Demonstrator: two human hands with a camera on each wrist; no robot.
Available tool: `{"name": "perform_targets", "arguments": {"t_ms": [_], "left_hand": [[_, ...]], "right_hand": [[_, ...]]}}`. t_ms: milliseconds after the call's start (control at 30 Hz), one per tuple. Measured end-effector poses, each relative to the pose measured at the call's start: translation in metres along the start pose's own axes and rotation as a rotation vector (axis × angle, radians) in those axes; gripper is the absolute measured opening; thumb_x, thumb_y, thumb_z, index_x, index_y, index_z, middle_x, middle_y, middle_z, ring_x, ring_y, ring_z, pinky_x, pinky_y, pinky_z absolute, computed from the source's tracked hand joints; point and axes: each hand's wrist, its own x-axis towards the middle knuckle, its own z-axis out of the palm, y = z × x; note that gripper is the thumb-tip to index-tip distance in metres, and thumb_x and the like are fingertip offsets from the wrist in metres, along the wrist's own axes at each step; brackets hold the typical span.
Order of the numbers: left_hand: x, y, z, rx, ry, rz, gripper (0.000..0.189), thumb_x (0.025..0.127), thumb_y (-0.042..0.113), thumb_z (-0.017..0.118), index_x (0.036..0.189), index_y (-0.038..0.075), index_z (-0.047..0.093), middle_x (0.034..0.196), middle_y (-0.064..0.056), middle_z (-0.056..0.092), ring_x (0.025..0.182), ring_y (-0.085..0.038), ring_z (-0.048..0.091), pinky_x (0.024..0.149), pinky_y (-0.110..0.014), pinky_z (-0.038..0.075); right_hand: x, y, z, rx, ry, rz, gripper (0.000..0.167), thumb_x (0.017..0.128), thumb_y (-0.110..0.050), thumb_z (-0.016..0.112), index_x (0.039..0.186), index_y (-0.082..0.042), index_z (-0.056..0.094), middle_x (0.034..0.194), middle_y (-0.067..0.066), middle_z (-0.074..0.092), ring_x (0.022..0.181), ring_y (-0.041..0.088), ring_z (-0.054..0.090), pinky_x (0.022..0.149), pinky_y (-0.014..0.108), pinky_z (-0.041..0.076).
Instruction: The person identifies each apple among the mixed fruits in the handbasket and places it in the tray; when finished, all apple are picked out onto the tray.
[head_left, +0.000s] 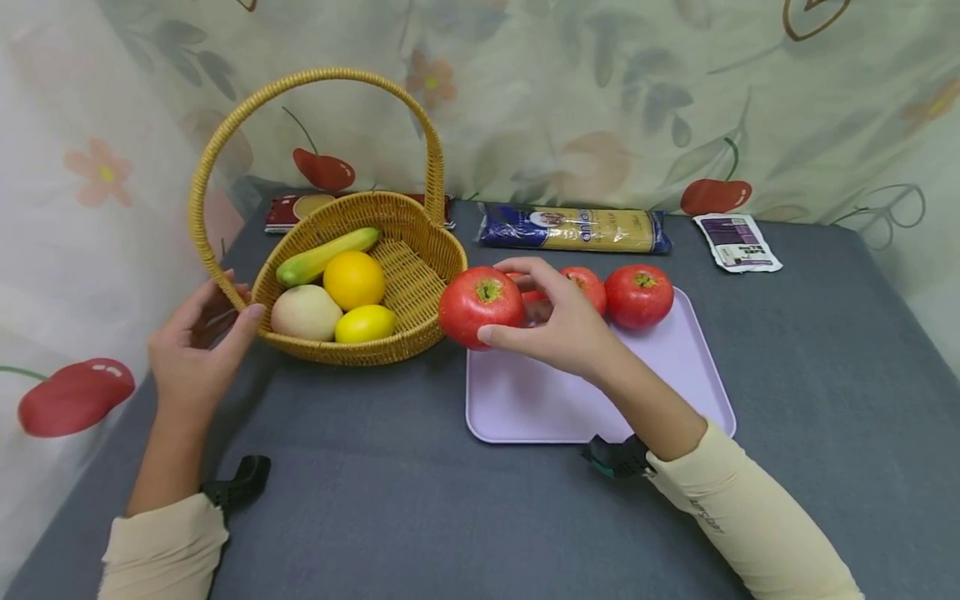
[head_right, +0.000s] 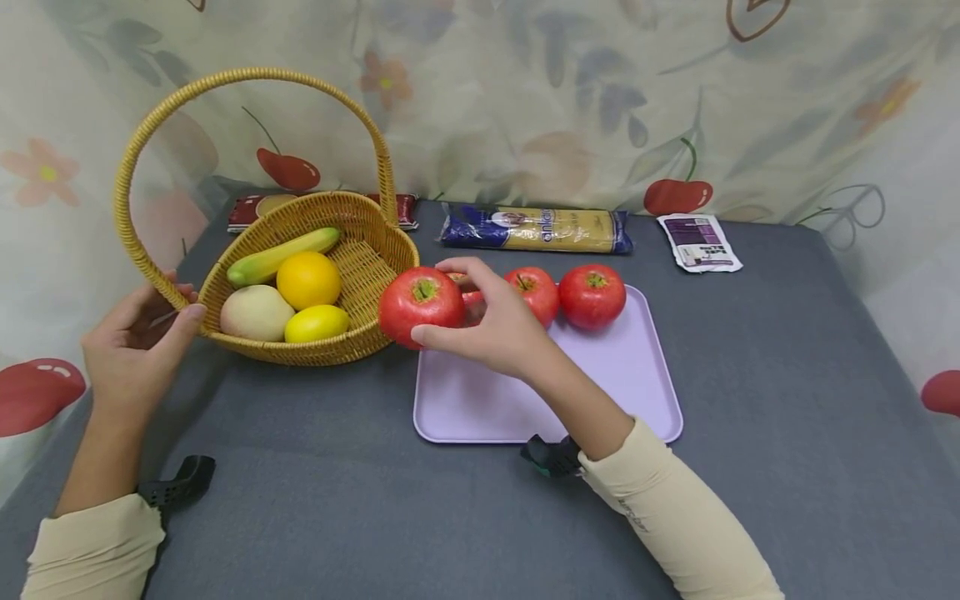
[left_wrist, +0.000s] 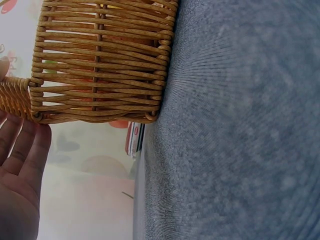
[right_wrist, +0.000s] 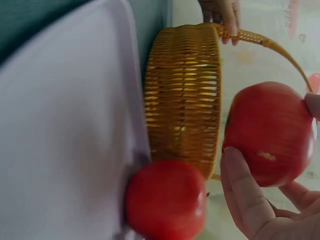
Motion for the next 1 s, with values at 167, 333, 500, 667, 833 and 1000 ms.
{"name": "perform_targets", "arguments": {"t_ms": [167, 333, 500, 667, 833, 1000], "left_hand": [[0.0, 0.003, 0.001, -0.006, 0.002, 0.005, 0.043, 0.087, 0.003, 0.076, 0.129, 0.005, 0.068, 0.112, -0.01, 0.071, 0.103, -0.01, 0.067, 0.087, -0.017, 0.053], [0.0, 0.004, 0.001, -0.011, 0.002, 0.006, 0.042, 0.087, 0.002, 0.075, 0.128, 0.004, 0.068, 0.111, -0.01, 0.071, 0.102, -0.01, 0.067, 0.087, -0.017, 0.053], [-0.001, 0.006, 0.001, -0.032, 0.002, 0.007, 0.042, 0.087, 0.001, 0.075, 0.128, 0.003, 0.068, 0.111, -0.009, 0.071, 0.102, -0.011, 0.067, 0.086, -0.017, 0.053], [-0.001, 0.009, 0.001, -0.038, 0.003, 0.006, 0.042, 0.087, 0.001, 0.075, 0.128, 0.003, 0.068, 0.111, -0.008, 0.072, 0.102, -0.011, 0.067, 0.086, -0.017, 0.053], [-0.002, 0.012, 0.001, -0.04, 0.005, 0.018, 0.041, 0.086, 0.0, 0.075, 0.127, 0.002, 0.068, 0.11, -0.01, 0.072, 0.101, -0.011, 0.067, 0.086, -0.017, 0.053], [-0.002, 0.011, 0.002, -0.051, 0.005, 0.029, 0.041, 0.086, 0.0, 0.075, 0.126, 0.001, 0.068, 0.11, -0.011, 0.072, 0.101, -0.011, 0.068, 0.086, -0.017, 0.053]], "right_hand": [[-0.01, 0.012, -0.004, -0.044, -0.022, 0.012, 0.066, 0.078, -0.023, 0.087, 0.135, -0.018, 0.055, 0.124, 0.006, 0.059, 0.094, 0.026, 0.066, 0.082, 0.041, 0.058], [-0.015, 0.021, -0.007, -0.087, -0.037, 0.052, 0.067, 0.078, -0.027, 0.088, 0.136, -0.018, 0.055, 0.122, 0.006, 0.06, 0.096, 0.026, 0.063, 0.081, 0.04, 0.057], [-0.019, 0.029, -0.009, -0.131, -0.066, 0.088, 0.068, 0.078, -0.031, 0.087, 0.137, -0.02, 0.055, 0.12, 0.007, 0.061, 0.092, 0.026, 0.064, 0.079, 0.039, 0.057], [-0.019, 0.037, -0.009, -0.148, -0.105, 0.122, 0.068, 0.078, -0.032, 0.087, 0.136, -0.019, 0.053, 0.123, 0.007, 0.06, 0.09, 0.025, 0.066, 0.077, 0.038, 0.058], [-0.018, 0.042, -0.006, -0.154, -0.137, 0.144, 0.068, 0.079, -0.033, 0.086, 0.135, -0.019, 0.052, 0.124, 0.01, 0.059, 0.091, 0.026, 0.068, 0.078, 0.038, 0.058], [-0.016, 0.045, -0.004, -0.144, -0.143, 0.174, 0.067, 0.079, -0.034, 0.086, 0.133, -0.017, 0.049, 0.125, 0.011, 0.058, 0.092, 0.026, 0.068, 0.076, 0.037, 0.059]]}}
